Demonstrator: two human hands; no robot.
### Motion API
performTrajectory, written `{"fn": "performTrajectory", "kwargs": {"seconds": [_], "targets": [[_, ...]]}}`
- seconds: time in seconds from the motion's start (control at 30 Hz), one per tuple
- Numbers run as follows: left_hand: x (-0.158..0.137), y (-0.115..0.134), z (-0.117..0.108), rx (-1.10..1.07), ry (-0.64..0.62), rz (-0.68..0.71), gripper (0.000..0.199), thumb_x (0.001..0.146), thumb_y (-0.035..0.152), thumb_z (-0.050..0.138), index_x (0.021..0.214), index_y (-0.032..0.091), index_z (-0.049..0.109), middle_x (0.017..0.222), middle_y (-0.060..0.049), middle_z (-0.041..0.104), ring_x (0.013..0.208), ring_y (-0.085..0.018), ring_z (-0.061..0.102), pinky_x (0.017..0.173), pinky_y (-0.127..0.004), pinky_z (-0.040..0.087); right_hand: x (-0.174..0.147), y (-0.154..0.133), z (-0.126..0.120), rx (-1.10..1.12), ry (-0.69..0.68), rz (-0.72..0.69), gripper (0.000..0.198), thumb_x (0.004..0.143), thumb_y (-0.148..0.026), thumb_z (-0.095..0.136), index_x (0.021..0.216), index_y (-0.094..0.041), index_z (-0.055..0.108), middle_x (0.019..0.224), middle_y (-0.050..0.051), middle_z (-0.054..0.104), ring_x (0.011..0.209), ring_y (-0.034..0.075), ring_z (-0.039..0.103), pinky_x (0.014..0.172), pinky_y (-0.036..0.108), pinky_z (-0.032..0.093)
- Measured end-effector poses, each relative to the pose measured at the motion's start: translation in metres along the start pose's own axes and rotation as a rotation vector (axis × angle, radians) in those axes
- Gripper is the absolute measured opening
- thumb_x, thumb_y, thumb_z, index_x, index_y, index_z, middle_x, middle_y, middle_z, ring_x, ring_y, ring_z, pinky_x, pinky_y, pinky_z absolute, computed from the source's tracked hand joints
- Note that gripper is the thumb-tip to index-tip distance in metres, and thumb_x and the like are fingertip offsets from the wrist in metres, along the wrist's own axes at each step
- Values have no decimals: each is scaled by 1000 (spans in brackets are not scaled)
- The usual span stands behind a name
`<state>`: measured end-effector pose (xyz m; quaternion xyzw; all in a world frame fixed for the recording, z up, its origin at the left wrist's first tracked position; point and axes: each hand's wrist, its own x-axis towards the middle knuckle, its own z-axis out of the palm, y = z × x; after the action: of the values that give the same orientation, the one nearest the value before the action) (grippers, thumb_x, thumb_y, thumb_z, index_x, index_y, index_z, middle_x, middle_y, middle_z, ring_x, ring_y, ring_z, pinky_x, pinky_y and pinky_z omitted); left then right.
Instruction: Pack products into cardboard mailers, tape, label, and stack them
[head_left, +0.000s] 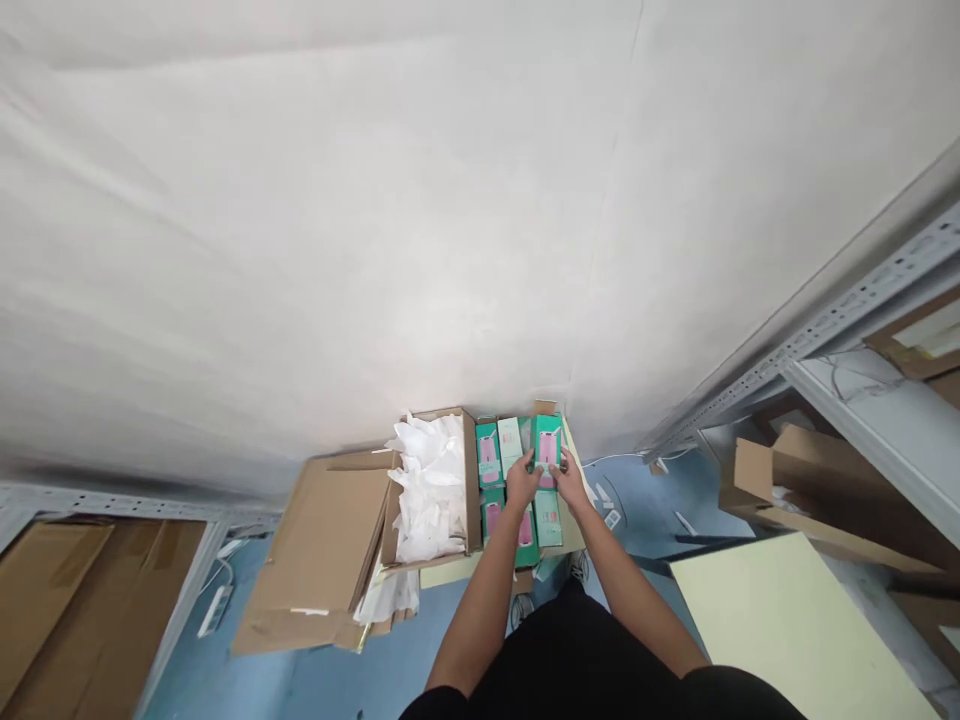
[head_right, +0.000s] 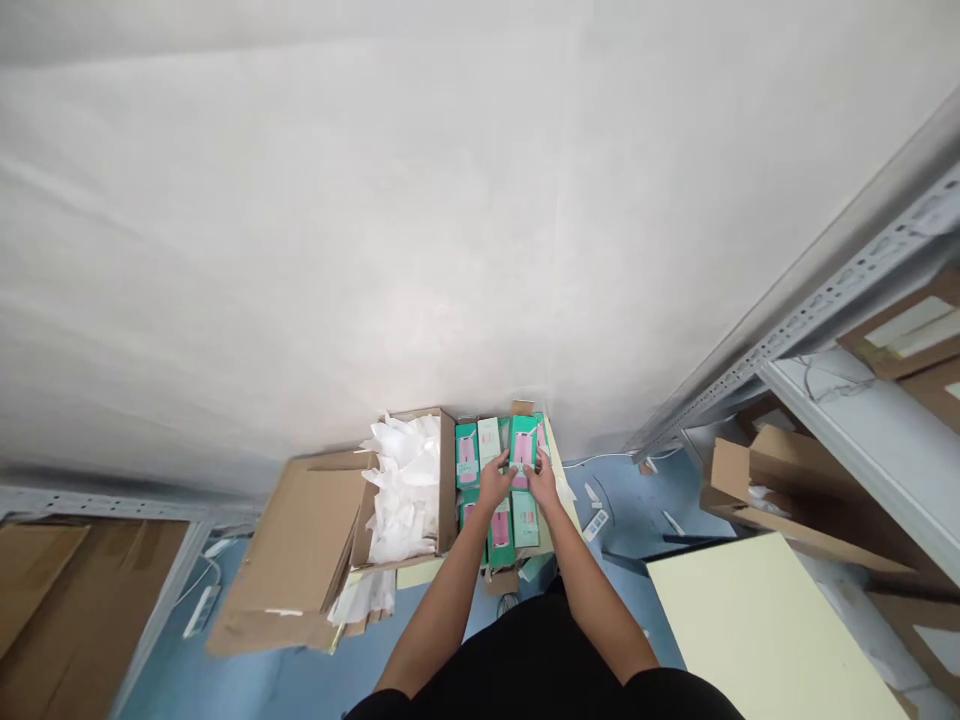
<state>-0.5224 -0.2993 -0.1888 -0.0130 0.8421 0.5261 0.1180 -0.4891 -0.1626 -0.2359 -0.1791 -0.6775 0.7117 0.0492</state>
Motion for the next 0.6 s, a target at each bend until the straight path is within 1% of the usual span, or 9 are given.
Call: {"fn": "performTrajectory", "kwargs": {"seconds": [0.1,0.2,0.27,0.37,0.47,0.6], "targets": [[-23,5,-9,-168,-22,110,68,80,19,73,146,22,59,140,-11,66,122,-28,66,108,-46,50,-24,-23,-8,22,15,-30,73,73,-34,67,144,-25,55,118,9,70,101,25,66,89,40,56],[-44,14,-14,-279,-104,188,74,78,22,74,149,23,55,145,-12,62,123,-29,65,107,-47,51,-50,-49,-28,22,-6,-64,75,69,-24,65,144,-28,56,125,8,68,107,25,65,91,40,55],[-58,22,-11,-339,-174,233,74,78,24,75,149,24,55,148,-12,60,124,-29,64,107,-46,51,-71,-64,-45,14,-2,-90,76,67,-20,65,142,-29,59,127,7,68,109,25,64,94,41,54],[-79,36,-2,-384,-278,273,73,78,28,75,148,25,56,150,-12,58,123,-29,64,105,-45,53,-104,-82,-72,2,36,-140,74,67,-19,66,141,-29,60,126,7,69,110,24,63,98,42,53],[-100,49,10,-373,-358,300,74,77,30,77,148,25,57,148,-12,58,122,-29,64,102,-44,55,-134,-90,-96,15,82,-167,74,67,-17,67,140,-29,61,123,7,69,109,24,63,99,43,52],[-122,60,29,-324,-484,347,72,79,32,75,149,25,56,141,-12,61,118,-27,65,97,-41,56,-167,-82,-126,33,181,-147,74,66,-17,69,139,-27,62,122,7,68,108,24,63,99,44,52]]}}
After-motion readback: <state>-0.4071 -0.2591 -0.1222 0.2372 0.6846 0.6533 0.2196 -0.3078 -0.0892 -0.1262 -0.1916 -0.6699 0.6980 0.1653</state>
